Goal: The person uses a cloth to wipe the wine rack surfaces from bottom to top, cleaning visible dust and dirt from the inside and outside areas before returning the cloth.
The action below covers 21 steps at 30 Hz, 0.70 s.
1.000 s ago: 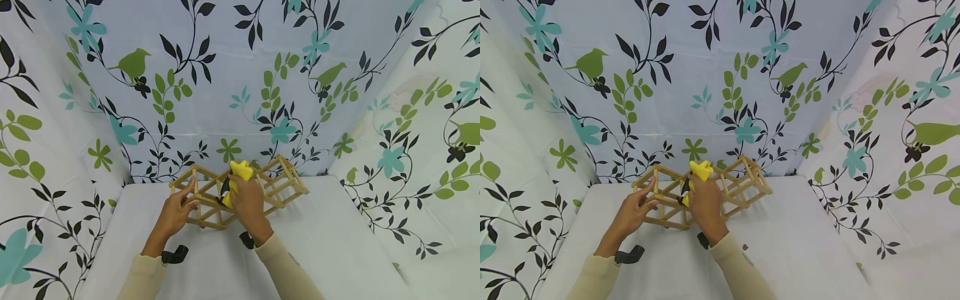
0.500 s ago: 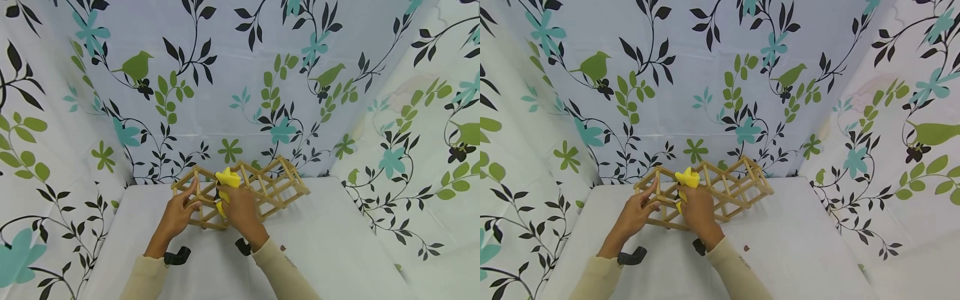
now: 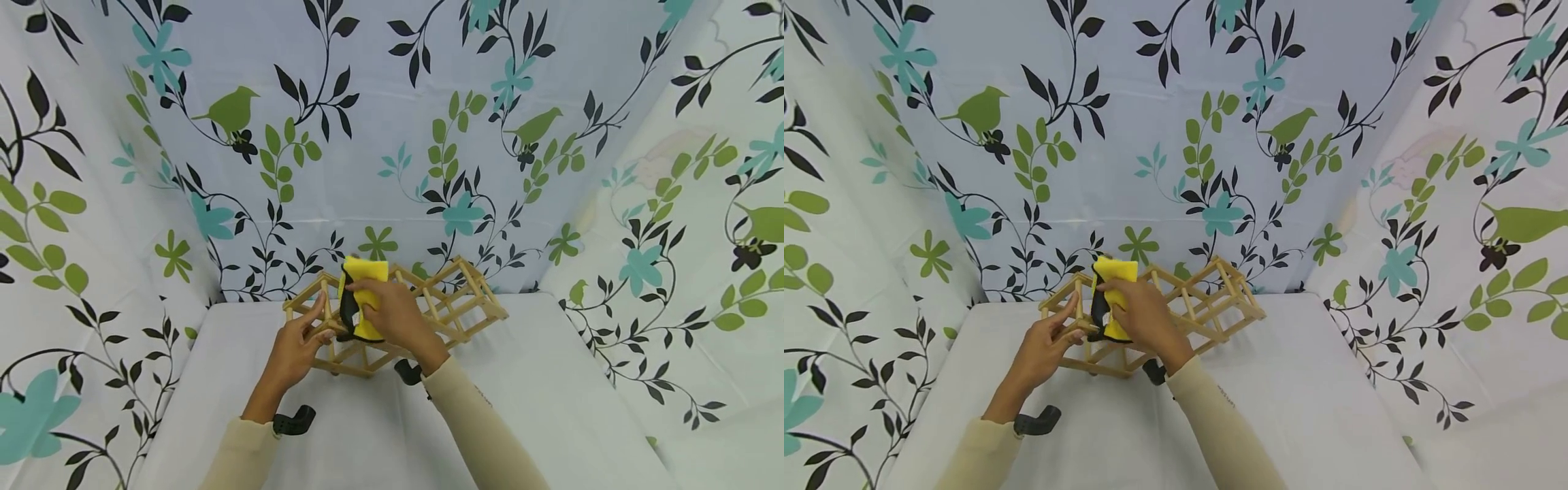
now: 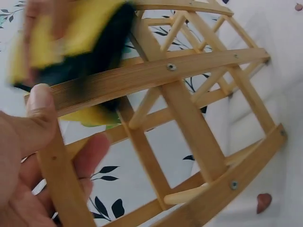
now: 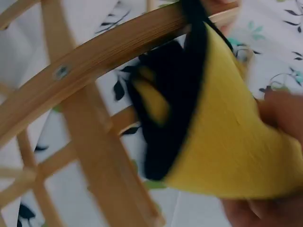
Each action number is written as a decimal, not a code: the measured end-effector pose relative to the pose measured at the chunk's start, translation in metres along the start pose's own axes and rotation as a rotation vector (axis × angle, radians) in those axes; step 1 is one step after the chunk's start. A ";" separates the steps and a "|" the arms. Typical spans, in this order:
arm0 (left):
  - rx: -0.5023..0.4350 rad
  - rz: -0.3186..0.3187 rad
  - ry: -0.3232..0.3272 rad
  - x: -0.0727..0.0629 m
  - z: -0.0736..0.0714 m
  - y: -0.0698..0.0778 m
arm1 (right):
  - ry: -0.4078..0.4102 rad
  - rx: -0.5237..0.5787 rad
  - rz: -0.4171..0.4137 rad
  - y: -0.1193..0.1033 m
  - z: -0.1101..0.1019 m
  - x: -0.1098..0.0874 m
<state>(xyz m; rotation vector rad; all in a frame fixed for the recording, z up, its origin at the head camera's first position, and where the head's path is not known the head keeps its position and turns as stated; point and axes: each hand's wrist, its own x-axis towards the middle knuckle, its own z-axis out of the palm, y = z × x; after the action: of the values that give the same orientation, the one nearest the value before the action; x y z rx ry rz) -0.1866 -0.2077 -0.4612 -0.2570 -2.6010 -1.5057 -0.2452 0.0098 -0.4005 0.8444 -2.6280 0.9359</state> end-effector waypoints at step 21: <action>-0.065 0.002 0.278 -0.010 0.023 -0.004 | 0.033 0.387 0.149 0.008 0.021 0.043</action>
<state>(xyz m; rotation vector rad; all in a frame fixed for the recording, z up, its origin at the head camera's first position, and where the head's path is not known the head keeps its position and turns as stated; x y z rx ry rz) -0.1783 -0.1903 -0.4781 -0.0505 -2.3386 -1.5060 -0.2858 -0.0172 -0.4038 0.7078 -2.5470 1.5171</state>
